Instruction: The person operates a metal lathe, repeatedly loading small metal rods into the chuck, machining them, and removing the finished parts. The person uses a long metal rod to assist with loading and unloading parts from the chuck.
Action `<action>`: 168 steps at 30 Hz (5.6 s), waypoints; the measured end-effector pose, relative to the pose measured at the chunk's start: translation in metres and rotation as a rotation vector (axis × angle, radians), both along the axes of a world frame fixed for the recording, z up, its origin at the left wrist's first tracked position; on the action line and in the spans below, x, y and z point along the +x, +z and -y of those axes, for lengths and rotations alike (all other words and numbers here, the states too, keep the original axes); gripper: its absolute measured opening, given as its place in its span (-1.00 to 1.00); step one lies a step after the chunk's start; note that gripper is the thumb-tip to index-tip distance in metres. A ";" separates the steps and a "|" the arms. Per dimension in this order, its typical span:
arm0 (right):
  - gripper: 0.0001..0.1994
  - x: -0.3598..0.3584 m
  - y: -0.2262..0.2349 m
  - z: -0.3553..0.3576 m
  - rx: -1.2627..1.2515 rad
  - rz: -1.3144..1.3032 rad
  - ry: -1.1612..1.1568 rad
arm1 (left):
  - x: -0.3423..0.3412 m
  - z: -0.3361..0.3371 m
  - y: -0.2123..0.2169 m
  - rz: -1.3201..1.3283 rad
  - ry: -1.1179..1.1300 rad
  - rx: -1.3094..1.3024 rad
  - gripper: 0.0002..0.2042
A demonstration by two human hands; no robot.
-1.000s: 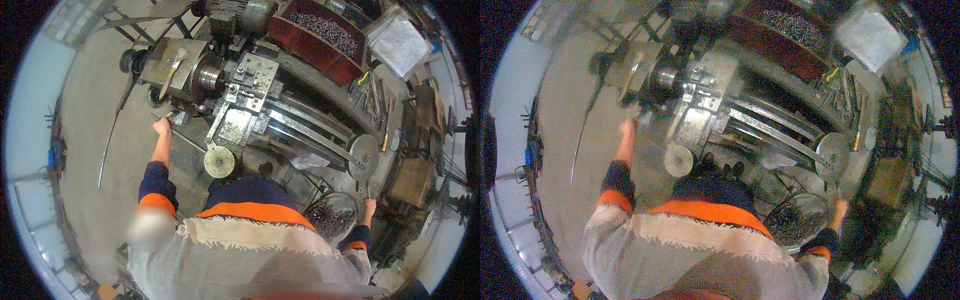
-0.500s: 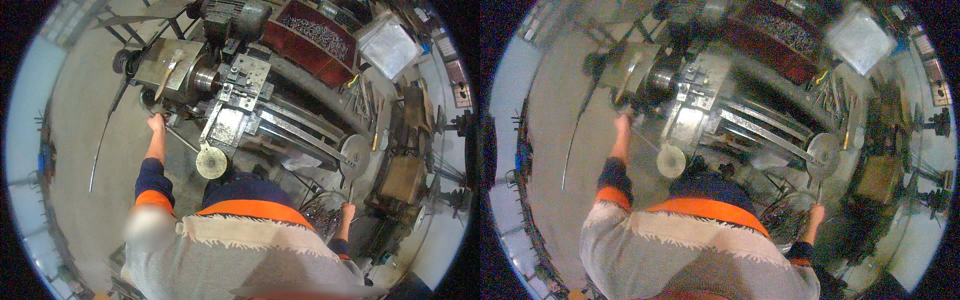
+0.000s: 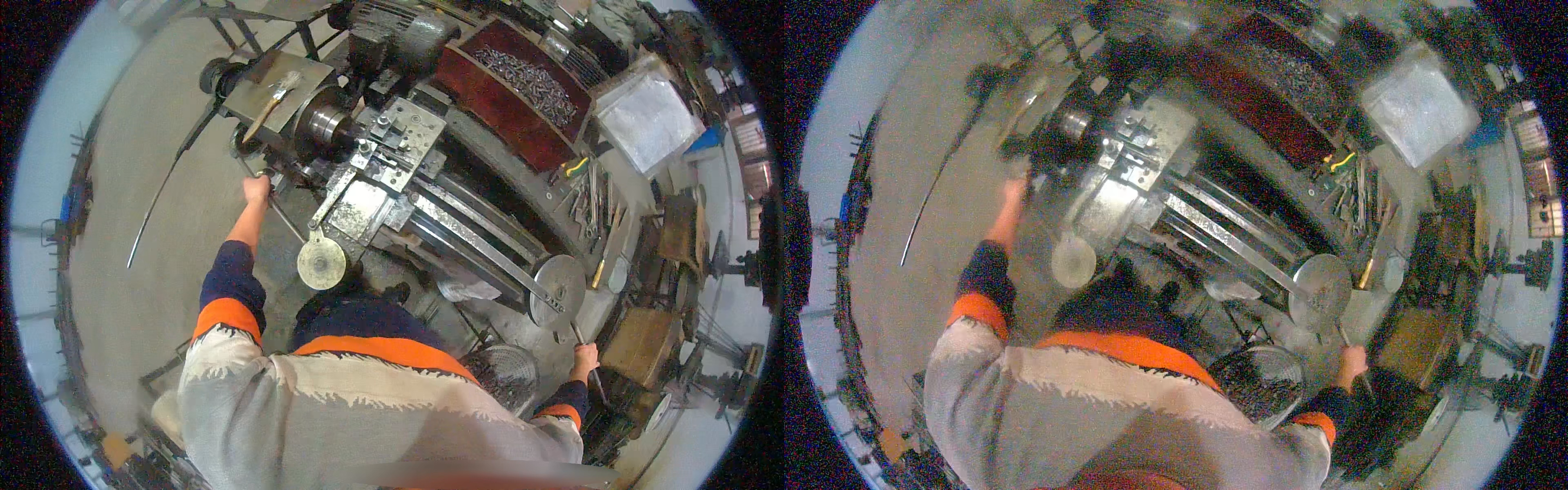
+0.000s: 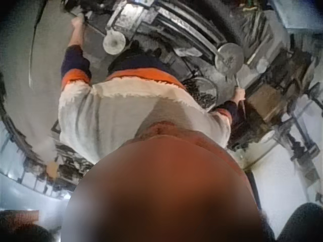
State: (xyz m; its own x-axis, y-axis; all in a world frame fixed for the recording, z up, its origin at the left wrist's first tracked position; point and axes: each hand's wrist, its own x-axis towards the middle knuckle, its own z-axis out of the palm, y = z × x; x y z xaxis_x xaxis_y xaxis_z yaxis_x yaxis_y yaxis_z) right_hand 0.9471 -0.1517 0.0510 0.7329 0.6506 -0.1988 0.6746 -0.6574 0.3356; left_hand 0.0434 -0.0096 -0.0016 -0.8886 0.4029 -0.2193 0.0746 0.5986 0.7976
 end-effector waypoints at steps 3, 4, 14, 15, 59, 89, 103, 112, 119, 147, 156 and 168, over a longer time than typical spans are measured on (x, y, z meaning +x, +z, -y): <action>-0.64 -0.039 0.010 -0.013 0.029 0.075 -0.039 | -0.027 0.014 -0.016 0.012 -0.127 -0.034 -0.72; -0.62 -0.046 0.015 -0.009 0.056 0.064 -0.066 | -0.029 0.015 -0.017 0.109 -0.162 0.007 -0.72; -0.43 -0.232 -0.008 0.060 0.232 -0.187 -0.123 | -0.179 0.051 -0.056 -0.020 -0.554 -0.238 -0.59; -0.45 -0.250 -0.008 0.070 0.139 -0.193 -0.077 | -0.188 0.040 -0.067 -0.177 -0.621 -0.335 -0.57; -0.64 -0.774 0.124 -0.298 -0.067 -0.624 1.379 | -0.295 0.203 -0.129 0.121 -0.557 -0.123 -0.84; -0.70 -0.592 0.121 -0.226 -0.032 -0.398 1.490 | -0.194 0.099 -0.051 0.288 -0.753 -0.063 -0.76; -0.71 -0.656 0.151 -0.214 0.093 -0.726 1.287 | -0.303 0.141 0.034 -0.120 -0.678 0.154 -0.75; -0.73 -0.762 0.116 -0.229 0.229 -0.415 1.559 | -0.453 0.197 0.067 -0.683 -0.424 -0.254 -0.59; -0.77 -0.772 0.104 -0.235 0.130 -0.468 1.381 | -0.412 0.240 0.049 -0.578 -0.138 -0.467 -0.39; -0.49 -0.464 0.186 -0.276 0.982 -0.725 1.178 | -0.068 0.143 0.160 -0.918 -0.760 -0.294 -0.66; -0.65 -0.347 0.036 -0.098 0.910 -0.826 0.700 | 0.111 0.021 0.096 -0.668 -1.206 -0.096 -0.74; -0.62 -0.128 -0.110 0.157 0.440 -0.560 -0.227 | 0.207 0.020 0.065 -0.779 -1.111 -0.423 -0.69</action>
State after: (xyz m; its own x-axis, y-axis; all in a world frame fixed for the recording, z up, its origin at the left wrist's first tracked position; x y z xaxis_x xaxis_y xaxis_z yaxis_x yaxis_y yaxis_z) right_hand 0.8190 -0.3092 -0.0588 0.7243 0.6007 -0.3386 0.4986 -0.7954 -0.3445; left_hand 0.2509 -0.0293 0.0632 -0.1066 0.9886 -0.1065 0.9864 0.1186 0.1139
